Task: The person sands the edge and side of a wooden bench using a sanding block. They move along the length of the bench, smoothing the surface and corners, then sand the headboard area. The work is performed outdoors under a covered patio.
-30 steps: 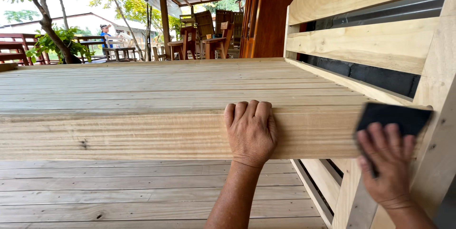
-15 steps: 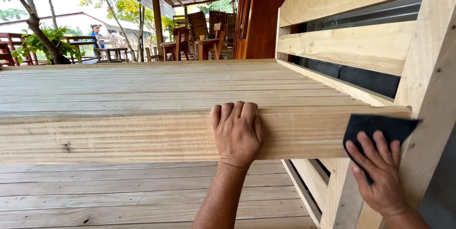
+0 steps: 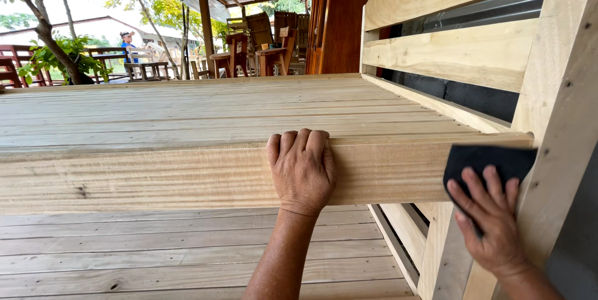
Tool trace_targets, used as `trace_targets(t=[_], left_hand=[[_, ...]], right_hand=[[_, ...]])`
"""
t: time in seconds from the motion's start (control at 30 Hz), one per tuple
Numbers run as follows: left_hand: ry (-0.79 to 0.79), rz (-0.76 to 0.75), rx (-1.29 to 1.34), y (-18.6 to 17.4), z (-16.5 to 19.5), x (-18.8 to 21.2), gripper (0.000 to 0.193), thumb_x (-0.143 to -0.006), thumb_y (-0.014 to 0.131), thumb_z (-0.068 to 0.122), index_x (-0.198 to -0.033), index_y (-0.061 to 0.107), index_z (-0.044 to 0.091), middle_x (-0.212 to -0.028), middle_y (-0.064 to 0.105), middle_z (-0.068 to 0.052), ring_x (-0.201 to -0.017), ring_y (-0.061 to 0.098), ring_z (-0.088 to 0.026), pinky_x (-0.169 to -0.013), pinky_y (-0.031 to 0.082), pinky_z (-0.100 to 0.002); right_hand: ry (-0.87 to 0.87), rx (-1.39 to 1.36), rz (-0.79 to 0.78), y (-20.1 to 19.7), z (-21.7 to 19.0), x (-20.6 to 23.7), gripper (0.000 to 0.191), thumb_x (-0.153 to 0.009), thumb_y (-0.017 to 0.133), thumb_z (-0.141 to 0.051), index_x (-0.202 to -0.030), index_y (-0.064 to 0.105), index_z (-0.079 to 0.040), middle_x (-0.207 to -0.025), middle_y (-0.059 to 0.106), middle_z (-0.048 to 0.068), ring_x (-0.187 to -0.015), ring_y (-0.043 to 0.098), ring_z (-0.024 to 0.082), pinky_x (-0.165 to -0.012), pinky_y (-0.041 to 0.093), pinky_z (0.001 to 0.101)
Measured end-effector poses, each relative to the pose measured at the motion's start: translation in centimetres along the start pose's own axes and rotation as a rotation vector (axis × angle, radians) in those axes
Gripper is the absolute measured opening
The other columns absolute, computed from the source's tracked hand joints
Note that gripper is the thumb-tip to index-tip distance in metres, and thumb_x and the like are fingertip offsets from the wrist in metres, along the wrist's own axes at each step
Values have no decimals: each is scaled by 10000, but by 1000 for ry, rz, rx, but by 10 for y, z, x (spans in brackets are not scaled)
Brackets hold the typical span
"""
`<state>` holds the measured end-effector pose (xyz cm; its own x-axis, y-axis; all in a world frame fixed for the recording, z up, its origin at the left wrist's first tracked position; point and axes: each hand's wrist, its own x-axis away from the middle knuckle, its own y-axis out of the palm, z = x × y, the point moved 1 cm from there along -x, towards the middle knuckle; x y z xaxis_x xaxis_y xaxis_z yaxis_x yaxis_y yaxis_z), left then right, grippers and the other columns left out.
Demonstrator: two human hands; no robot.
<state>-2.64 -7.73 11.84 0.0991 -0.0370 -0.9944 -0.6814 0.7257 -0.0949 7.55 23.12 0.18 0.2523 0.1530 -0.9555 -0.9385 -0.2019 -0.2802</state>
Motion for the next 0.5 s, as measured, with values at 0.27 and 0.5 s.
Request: trace_targets(t=[0.27,0.5], left_hand=[[-6,4,17,4,2,1,77,-941,554,152,-922,626,135,-860,633,-21,-877,553,-248,-1012,370,-453],[0,-9,7,1,2,0,87,-933,560,168,-944,639,133,-877,631,-28,-896,555,-251,-1014,368,-456]], right_hand=[[-24,-31,25,-14,26,-39,431,-1068,471,-344,-1484,532,-245,-1661,395,35,-1637,182,264,-1325,-29,520],[-26,-22,-23,-8,7,-2,425,-1046,473,-346,-1454,548,-254,-1642,406,24,-1624,194,266,-1323,-15,517]])
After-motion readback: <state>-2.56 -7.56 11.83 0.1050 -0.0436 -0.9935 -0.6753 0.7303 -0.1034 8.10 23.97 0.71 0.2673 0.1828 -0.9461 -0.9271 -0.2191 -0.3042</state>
